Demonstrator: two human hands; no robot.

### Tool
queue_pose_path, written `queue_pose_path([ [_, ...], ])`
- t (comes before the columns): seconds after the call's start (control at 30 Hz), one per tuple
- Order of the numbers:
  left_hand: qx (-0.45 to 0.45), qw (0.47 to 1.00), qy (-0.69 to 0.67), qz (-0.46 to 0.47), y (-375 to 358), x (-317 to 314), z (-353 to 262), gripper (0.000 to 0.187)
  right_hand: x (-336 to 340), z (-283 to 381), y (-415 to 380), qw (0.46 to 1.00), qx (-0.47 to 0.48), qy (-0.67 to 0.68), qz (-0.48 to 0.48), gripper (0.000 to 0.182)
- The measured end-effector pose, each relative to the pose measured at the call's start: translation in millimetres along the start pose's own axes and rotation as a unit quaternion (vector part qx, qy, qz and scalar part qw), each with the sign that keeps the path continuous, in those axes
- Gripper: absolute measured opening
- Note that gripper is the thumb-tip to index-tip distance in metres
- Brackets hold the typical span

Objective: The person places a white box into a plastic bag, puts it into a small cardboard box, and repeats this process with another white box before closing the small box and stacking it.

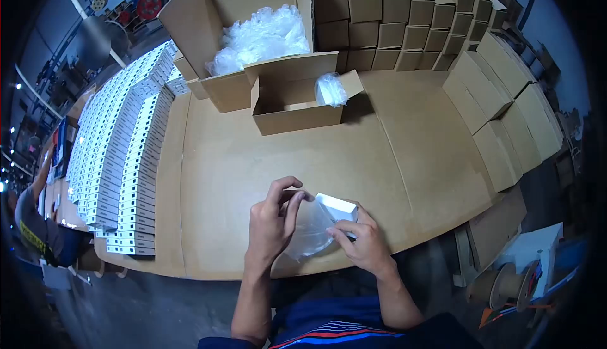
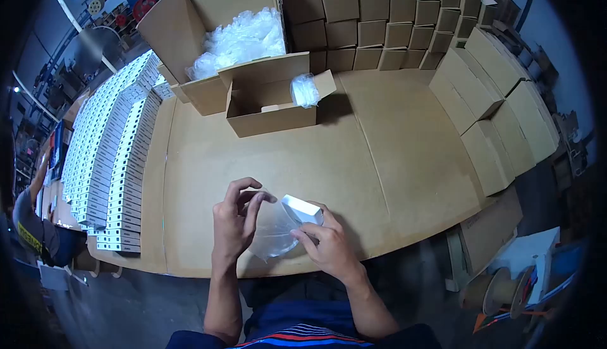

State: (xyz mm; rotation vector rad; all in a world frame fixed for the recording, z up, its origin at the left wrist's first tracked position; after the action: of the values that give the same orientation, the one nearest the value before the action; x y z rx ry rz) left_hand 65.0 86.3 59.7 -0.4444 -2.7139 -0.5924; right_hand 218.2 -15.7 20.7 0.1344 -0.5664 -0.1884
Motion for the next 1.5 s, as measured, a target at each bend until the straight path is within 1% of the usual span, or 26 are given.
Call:
queue_pose_path([
  [0.03, 0.003, 1.000, 0.021, 0.008, 1, 2, 1, 0.020, 1, 0, 0, 1.000, 0.003, 0.000, 0.001, 0.016],
  [0.07, -0.018, 0.999, 0.039, -0.013, 0, 6, 0, 0.022, 1, 1, 0, 1.000, 0.006, 0.000, 0.002, 0.017],
  [0.17, 0.070, 0.994, 0.064, -0.057, -3, 23, 11, 0.020, 2, 1, 0, 1.000, 0.004, -0.002, -0.014, 0.017],
  [0.2, 0.066, 0.993, 0.003, -0.095, -6, 30, 15, 0.025, 2, 0, 0, 1.000, 0.002, -0.004, -0.022, 0.017],
  [0.23, 0.070, 0.984, -0.103, -0.125, -11, 36, 22, 0.039, 3, -1, -1, 0.999, -0.001, 0.012, -0.038, 0.018],
  [0.3, -0.072, 0.962, -0.103, -0.242, -16, 52, 25, 0.057, 5, -6, -1, 0.997, -0.008, 0.043, -0.071, 0.019],
  [0.33, -0.022, 0.956, -0.176, -0.234, -24, 50, 42, 0.070, 6, -10, -2, 0.995, -0.012, 0.041, -0.090, 0.019],
  [0.37, 0.037, 0.949, -0.247, -0.193, -30, 40, 53, 0.074, 6, -14, -4, 0.993, -0.016, 0.039, -0.109, 0.020],
  [0.43, 0.153, 0.906, -0.380, -0.105, -45, 14, 68, 0.084, 4, -28, -5, 0.989, -0.029, 0.049, -0.137, 0.021],
  [0.47, 0.186, 0.900, -0.392, -0.037, -53, -3, 78, 0.094, 0, -39, -6, 0.987, -0.041, 0.060, -0.143, 0.021],
  [0.5, 0.228, 0.880, -0.416, 0.008, -57, -15, 76, 0.088, -1, -42, -6, 0.985, -0.051, 0.071, -0.150, 0.022],
  [0.57, 0.231, 0.895, -0.382, 0.026, -54, -23, 66, 0.072, 1, -30, -1, 0.989, -0.013, 0.051, -0.141, 0.022],
  [0.67, 0.265, 0.912, -0.311, 0.043, -55, -23, 66, 0.053, 5, -11, 3, 0.990, 0.044, 0.032, -0.133, 0.019],
  [0.73, 0.214, 0.941, -0.260, 0.031, -51, -17, 61, 0.048, 8, -1, 3, 0.987, 0.073, 0.026, -0.139, 0.015],
  [0.77, 0.187, 0.954, -0.234, 0.025, -49, -13, 58, 0.045, 13, -7, 5, 0.988, 0.039, 0.062, -0.134, 0.015],
  [0.83, 0.144, 0.973, -0.182, 0.014, -50, -7, 51, 0.044, 27, -24, 3, 0.983, -0.035, 0.133, -0.123, 0.020],
  [0.87, 0.124, 0.980, -0.155, 0.011, -52, -5, 47, 0.043, 37, -22, 5, 0.982, -0.022, 0.113, -0.152, 0.027],
  [0.9, 0.117, 0.982, -0.145, 0.017, -54, -6, 47, 0.042, 47, -22, 6, 0.978, -0.011, 0.123, -0.169, 0.032],
  [0.93, 0.110, 0.984, -0.135, 0.024, -55, -8, 48, 0.042, 58, -12, 12, 0.963, 0.036, 0.160, -0.214, 0.035],
  [0.97, 0.103, 0.986, -0.125, 0.031, -56, -10, 48, 0.041, 70, 0, 17, 0.943, 0.083, 0.197, -0.257, 0.042],
  [1.07, 0.103, 0.984, -0.134, 0.058, -60, -20, 49, 0.040, 89, 33, 33, 0.921, 0.160, 0.272, -0.227, 0.048],
  [1.17, 0.092, 0.984, -0.133, 0.081, -61, -27, 42, 0.039, 82, 57, 48, 0.918, 0.169, 0.315, -0.174, 0.045],
  [1.2, 0.085, 0.984, -0.129, 0.087, -61, -28, 39, 0.038, 75, 56, 53, 0.921, 0.147, 0.324, -0.161, 0.042],
  [1.33, 0.107, 0.979, -0.160, 0.061, -60, -28, 42, 0.036, 49, 61, 61, 0.931, 0.126, 0.336, -0.072, 0.037],
  [1.5, 0.133, 0.974, -0.172, 0.067, -64, -26, 53, 0.041, 48, 53, 65, 0.945, 0.128, 0.296, -0.062, 0.032],
])
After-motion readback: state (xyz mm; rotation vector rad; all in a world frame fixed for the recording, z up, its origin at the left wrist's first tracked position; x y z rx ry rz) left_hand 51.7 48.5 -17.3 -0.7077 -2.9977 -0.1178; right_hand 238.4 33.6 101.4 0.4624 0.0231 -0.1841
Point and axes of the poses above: each hand's wrist, its own y-axis towards the middle knuckle, its own x-axis out of the back of the hand, z = x × y, the point moved 9 cm from there along y, towards the middle knuckle, and after that the axes turned 2 degrees about -y, right-handed, at the moved point
